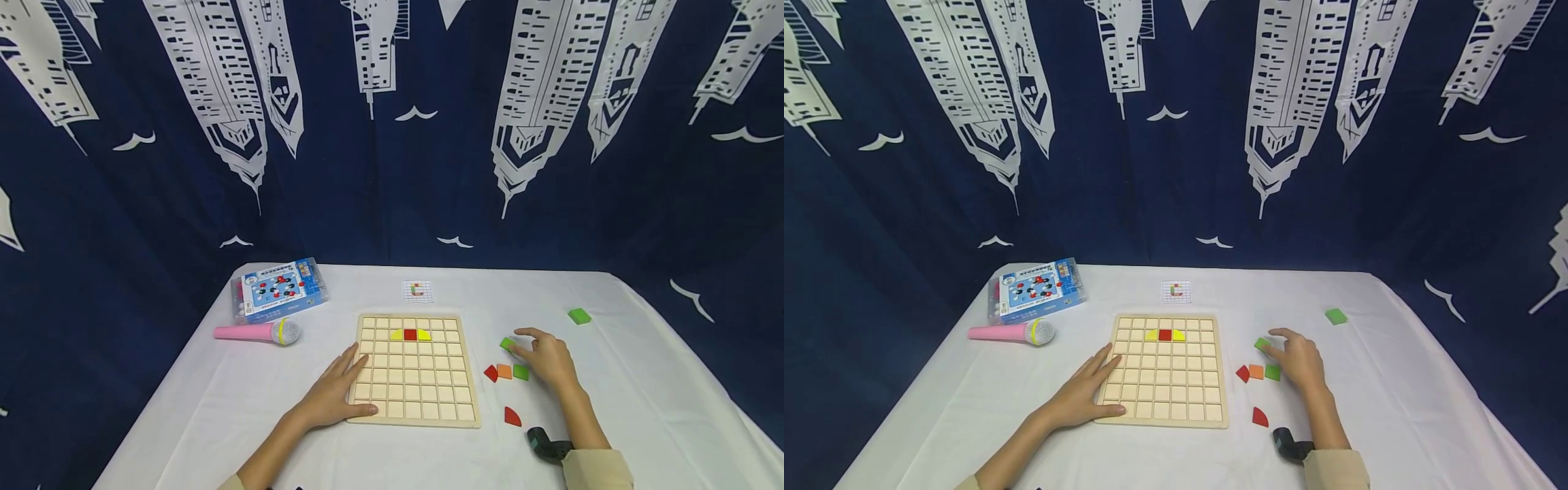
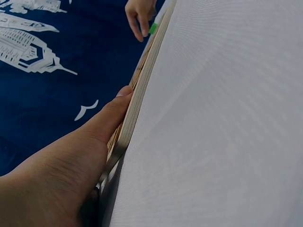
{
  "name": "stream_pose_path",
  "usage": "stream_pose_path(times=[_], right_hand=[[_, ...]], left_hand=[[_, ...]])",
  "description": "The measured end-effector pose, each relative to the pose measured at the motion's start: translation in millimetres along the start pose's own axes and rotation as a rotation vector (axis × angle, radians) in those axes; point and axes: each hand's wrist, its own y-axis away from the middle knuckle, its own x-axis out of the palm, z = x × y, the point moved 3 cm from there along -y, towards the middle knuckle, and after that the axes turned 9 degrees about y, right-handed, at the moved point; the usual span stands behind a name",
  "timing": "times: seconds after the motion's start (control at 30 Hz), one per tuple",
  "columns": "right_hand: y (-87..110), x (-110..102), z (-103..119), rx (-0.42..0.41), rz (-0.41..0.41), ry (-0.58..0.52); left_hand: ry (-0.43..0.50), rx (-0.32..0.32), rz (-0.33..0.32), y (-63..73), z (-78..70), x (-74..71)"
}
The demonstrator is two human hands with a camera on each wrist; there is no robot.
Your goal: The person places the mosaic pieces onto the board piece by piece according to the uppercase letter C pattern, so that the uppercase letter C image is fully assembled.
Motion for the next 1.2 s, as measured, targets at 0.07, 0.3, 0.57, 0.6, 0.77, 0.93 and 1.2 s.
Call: stream_pose_path(times=[0.07,0.3,0.57,0.6,0.77,0.93,1.2], right_hand=[[-0.4,4,-3,0.004,0.023,0.024],[-2.7,11,-5,0.015,0.012,0.061],[-3.1,3,16,-0.054,-0.05,0.049],[-2.8,3,22,-0.071,-0.059,0.043],[1.4,5,55,-0.182,-0.084,0.025],[4.8,14,92,-0.255,-0.041,-0.003],[7.4,31,147,-0.348,0.013,-0.058]], left_hand=[[0.007,0.002,-0.001,-0.2,-0.6,-0.4],[0.004,-0.004,0.003,-1.2,0.0,0.3],[0.008,-0.01,0.004,-0.7,2.0,1.8],[0.007,-0.011,0.004,-0.5,2.2,1.8],[0.01,-0.011,0.004,-0.3,1.3,1.2],[0.013,-0.011,0.004,0.0,0.1,0.6],[0.001,0.006,-0.002,0.4,-1.2,-0.5]])
